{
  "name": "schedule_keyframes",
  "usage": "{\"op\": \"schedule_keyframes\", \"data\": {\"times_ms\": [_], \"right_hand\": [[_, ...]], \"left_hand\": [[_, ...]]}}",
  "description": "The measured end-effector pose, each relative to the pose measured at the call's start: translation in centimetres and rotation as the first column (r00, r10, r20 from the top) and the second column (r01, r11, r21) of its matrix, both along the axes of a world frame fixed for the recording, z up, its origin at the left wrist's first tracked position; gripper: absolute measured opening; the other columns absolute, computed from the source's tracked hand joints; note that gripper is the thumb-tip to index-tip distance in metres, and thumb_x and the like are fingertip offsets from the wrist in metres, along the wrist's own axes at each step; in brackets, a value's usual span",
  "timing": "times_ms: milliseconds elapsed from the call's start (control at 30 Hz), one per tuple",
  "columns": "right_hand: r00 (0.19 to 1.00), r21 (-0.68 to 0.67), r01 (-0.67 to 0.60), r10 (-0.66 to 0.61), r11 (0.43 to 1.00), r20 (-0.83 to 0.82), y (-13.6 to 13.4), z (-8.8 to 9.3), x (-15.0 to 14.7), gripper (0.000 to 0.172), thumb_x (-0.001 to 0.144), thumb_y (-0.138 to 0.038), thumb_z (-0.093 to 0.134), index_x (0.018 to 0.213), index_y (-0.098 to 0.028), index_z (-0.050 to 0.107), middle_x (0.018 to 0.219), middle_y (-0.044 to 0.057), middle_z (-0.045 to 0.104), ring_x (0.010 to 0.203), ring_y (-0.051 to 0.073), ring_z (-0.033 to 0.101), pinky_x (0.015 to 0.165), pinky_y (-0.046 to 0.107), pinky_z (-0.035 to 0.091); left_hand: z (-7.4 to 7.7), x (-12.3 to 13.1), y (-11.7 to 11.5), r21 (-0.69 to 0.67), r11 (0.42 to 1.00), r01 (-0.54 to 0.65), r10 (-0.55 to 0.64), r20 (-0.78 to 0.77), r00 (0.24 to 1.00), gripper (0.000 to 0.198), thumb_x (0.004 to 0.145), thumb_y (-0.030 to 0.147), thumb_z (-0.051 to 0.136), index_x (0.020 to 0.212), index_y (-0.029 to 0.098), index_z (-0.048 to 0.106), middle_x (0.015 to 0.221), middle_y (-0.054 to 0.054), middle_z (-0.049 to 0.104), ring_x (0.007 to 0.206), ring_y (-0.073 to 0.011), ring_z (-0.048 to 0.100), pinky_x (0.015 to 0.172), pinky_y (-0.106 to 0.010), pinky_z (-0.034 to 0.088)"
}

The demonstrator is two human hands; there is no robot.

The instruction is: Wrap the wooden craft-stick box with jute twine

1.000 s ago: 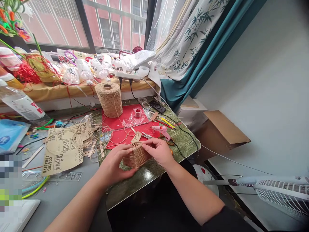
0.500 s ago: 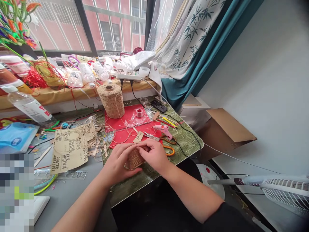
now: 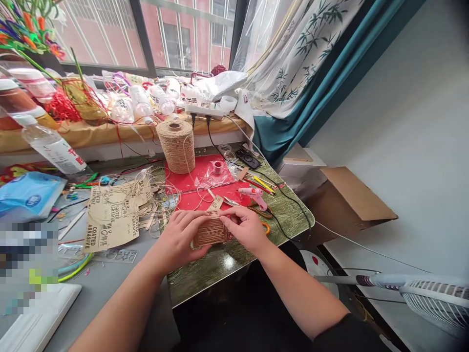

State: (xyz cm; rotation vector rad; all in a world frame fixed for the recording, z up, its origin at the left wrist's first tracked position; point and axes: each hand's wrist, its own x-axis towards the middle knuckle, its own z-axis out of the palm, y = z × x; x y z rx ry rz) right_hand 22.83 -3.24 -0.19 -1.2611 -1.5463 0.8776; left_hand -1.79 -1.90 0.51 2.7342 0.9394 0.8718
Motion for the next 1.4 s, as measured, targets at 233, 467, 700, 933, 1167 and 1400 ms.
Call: {"op": "schedule_keyframes", "data": {"times_ms": [233, 467, 700, 933, 1167, 1400], "right_hand": [[0.999, -0.031, 0.036, -0.036, 0.999, -0.004, -0.1, -0.7, 0.0, 0.030, 0.096, -0.047, 0.070, 0.106, -0.020, 0.077, 0.067, -0.002, 0.057, 0.058, 0.014, 0.049, 0.057, 0.027, 0.042], [0.999, 0.061, 0.015, -0.018, 0.998, 0.048, 0.3, -1.2, 0.5, 0.026, 0.100, -0.045, 0.067, 0.103, -0.021, 0.077, 0.086, 0.004, 0.072, 0.069, 0.018, 0.058, 0.067, 0.031, 0.049], [0.988, 0.195, -0.069, 0.039, 0.978, 0.153, 0.5, -0.7, 1.0, 0.022, 0.102, -0.042, 0.064, 0.102, -0.023, 0.077, 0.082, 0.004, 0.070, 0.073, 0.020, 0.060, 0.073, 0.034, 0.050], [0.981, 0.268, -0.118, 0.070, 0.956, 0.179, 0.5, -1.3, 1.4, 0.019, 0.102, -0.037, 0.064, 0.108, -0.024, 0.077, 0.083, 0.004, 0.069, 0.073, 0.019, 0.061, 0.075, 0.034, 0.052], [0.982, 0.249, -0.130, 0.089, 0.960, 0.168, 0.7, -1.6, 1.4, 0.018, 0.103, -0.037, 0.063, 0.107, -0.025, 0.075, 0.093, 0.006, 0.075, 0.079, 0.020, 0.066, 0.079, 0.035, 0.055], [0.996, 0.222, -0.059, 0.041, 0.973, 0.083, 0.4, -1.8, 0.5, 0.017, 0.102, -0.037, 0.063, 0.102, -0.025, 0.075, 0.091, 0.005, 0.075, 0.078, 0.020, 0.066, 0.076, 0.034, 0.055]], "left_hand": [[-0.3, -0.4, 0.4, -0.031, 0.999, 0.010, -0.010, -0.002, 1.000, 0.058, 0.089, 0.035, 0.075, 0.141, 0.024, 0.051, 0.138, -0.015, 0.065, 0.121, -0.0308, 0.063, 0.105, -0.048, 0.045], [-0.1, -0.4, 0.6, -0.022, 0.999, 0.035, -0.035, -0.014, 0.999, 0.063, 0.089, 0.034, 0.075, 0.147, 0.027, 0.050, 0.139, -0.013, 0.065, 0.119, -0.0306, 0.063, 0.104, -0.048, 0.046], [0.1, -0.3, 0.6, 0.003, 0.999, 0.045, -0.045, -0.046, 0.998, 0.067, 0.088, 0.028, 0.074, 0.151, 0.032, 0.049, 0.138, -0.011, 0.066, 0.117, -0.0299, 0.064, 0.102, -0.047, 0.046], [-0.3, -0.4, 0.6, -0.021, 0.999, 0.031, -0.031, -0.017, 0.999, 0.065, 0.091, 0.033, 0.073, 0.150, 0.026, 0.048, 0.141, -0.015, 0.063, 0.123, -0.0317, 0.062, 0.106, -0.049, 0.046], [0.0, -0.4, 0.6, -0.018, 0.999, 0.045, -0.045, -0.012, 0.999, 0.065, 0.090, 0.032, 0.073, 0.150, 0.027, 0.047, 0.140, -0.014, 0.064, 0.123, -0.0316, 0.062, 0.105, -0.049, 0.047], [0.3, 0.1, -0.1, 0.001, 1.000, -0.013, 0.013, -0.067, 0.998, 0.072, 0.087, 0.032, 0.072, 0.153, 0.027, 0.045, 0.140, -0.014, 0.064, 0.121, -0.0337, 0.061, 0.109, -0.054, 0.042]]}}
